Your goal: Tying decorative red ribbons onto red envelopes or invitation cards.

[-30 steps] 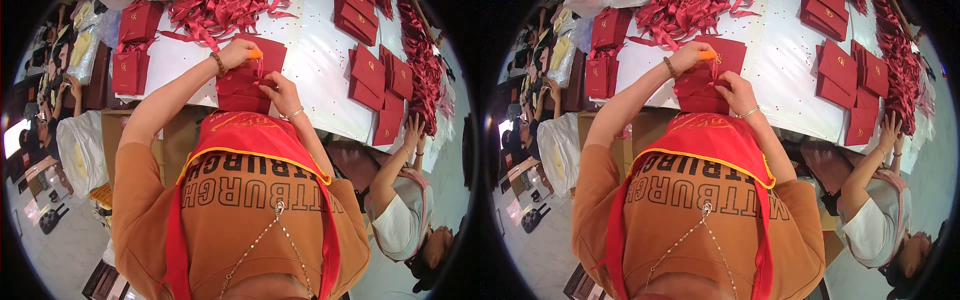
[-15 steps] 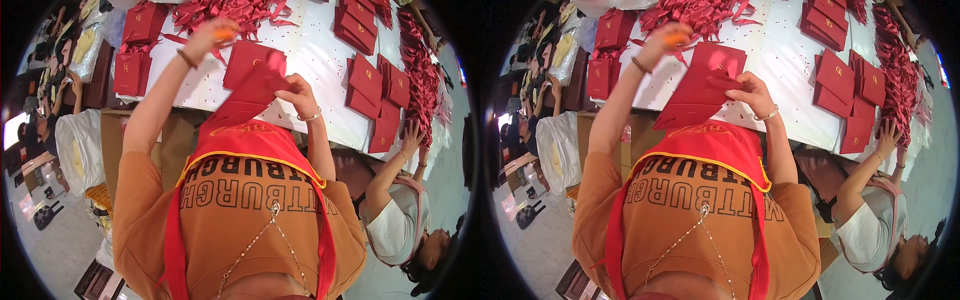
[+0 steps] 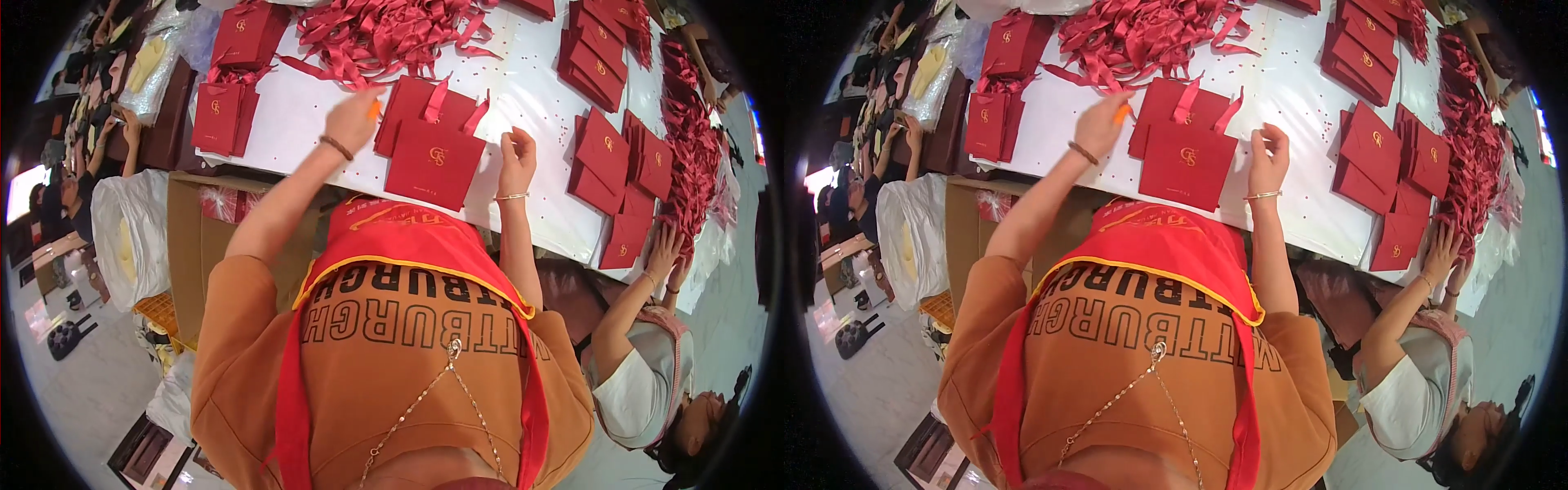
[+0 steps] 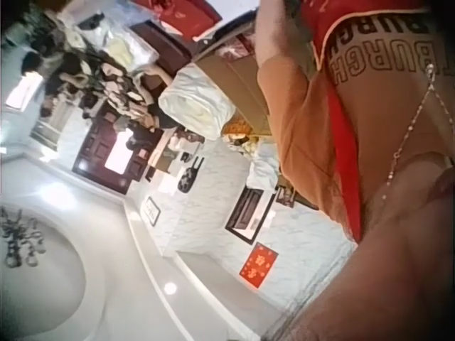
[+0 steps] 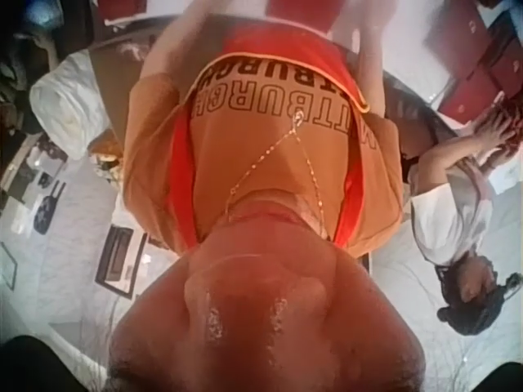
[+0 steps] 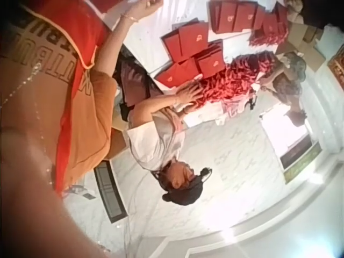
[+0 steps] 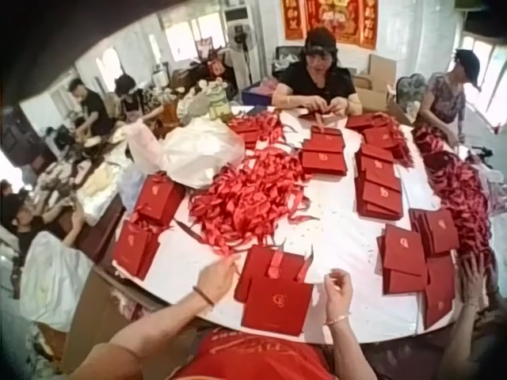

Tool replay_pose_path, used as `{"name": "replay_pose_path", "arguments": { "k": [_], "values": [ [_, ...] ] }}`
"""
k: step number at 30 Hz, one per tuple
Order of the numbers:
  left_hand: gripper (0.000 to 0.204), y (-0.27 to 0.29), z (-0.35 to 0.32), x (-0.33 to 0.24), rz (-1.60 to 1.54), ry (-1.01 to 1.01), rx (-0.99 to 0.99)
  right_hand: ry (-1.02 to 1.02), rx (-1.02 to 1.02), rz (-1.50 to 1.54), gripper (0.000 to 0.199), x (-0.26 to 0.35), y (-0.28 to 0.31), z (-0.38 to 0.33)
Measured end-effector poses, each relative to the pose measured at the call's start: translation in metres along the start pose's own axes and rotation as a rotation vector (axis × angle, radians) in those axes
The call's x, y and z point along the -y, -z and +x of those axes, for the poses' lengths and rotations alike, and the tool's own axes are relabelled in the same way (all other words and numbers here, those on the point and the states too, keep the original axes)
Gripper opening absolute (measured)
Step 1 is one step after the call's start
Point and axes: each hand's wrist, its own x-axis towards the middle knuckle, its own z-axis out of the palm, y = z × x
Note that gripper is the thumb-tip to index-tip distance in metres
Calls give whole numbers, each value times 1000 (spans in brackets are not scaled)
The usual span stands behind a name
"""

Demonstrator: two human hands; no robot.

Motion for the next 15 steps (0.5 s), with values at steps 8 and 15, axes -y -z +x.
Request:
{"name": "replay_pose_path", "arguments": {
  "k": [8, 15],
  "values": [
    [19, -2, -2, 49, 185, -366, 182, 162, 397, -218, 15, 23, -31, -22],
    [13, 31, -43, 25, 370, -439, 108, 857, 418, -568, 17, 28, -53, -16]
  ]
}}
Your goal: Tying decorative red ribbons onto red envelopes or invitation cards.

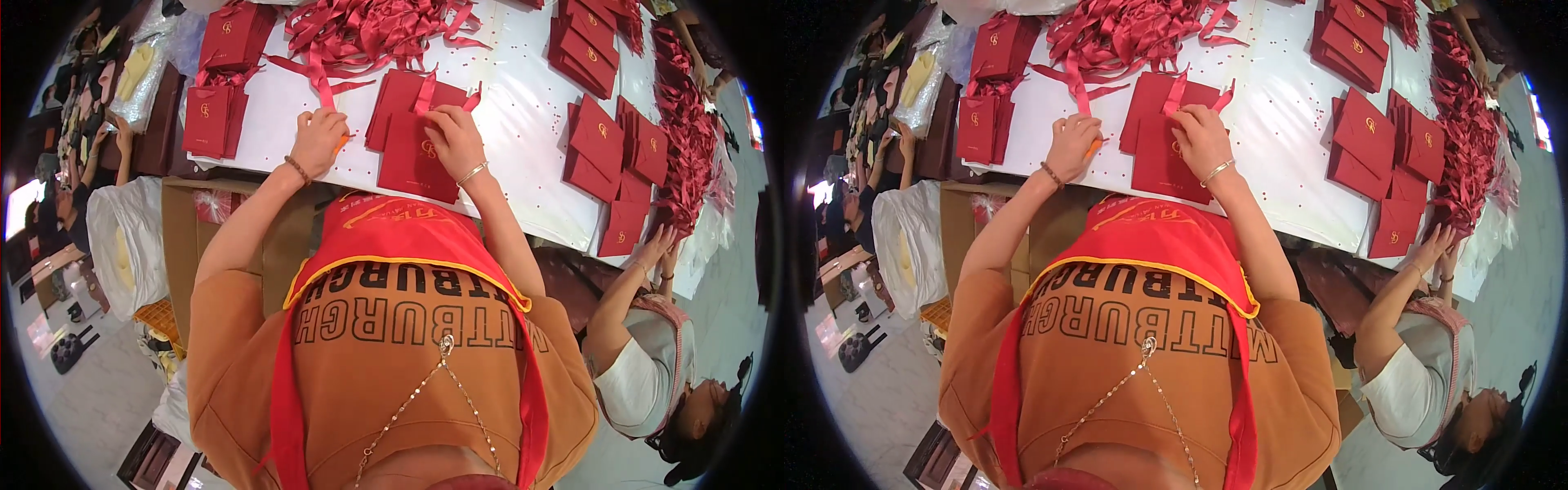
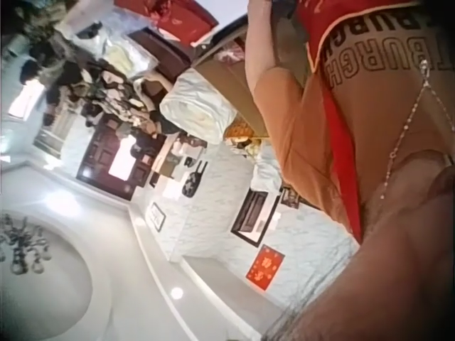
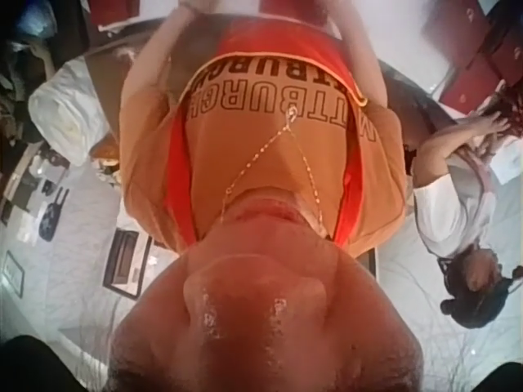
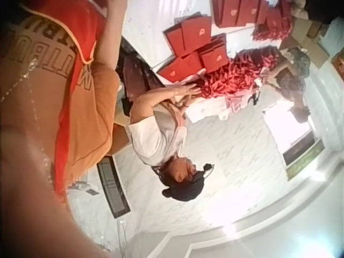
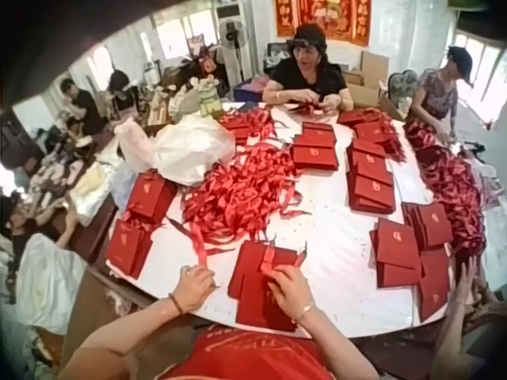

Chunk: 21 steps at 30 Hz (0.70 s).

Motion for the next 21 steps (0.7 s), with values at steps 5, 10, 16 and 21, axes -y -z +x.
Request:
{"name": "replay_pose_path", "arguments": {
  "k": [5, 10, 16, 21],
  "values": [
    [12, 42, 5, -48, -443, -192, 145, 46, 198, -194, 26, -7, -9, -1],
    [8, 52, 21, -52, -1141, 299, 175, 10, 326, -227, 24, -1, -3, 1],
    [15, 77, 38, -26, -1465, 459, -178, -368, 512, 12, 20, -9, 4, 17],
    [15, 47, 42, -48, -1403, 682, 33, -466, 505, 80, 17, -9, 2, 36]
  ]
}}
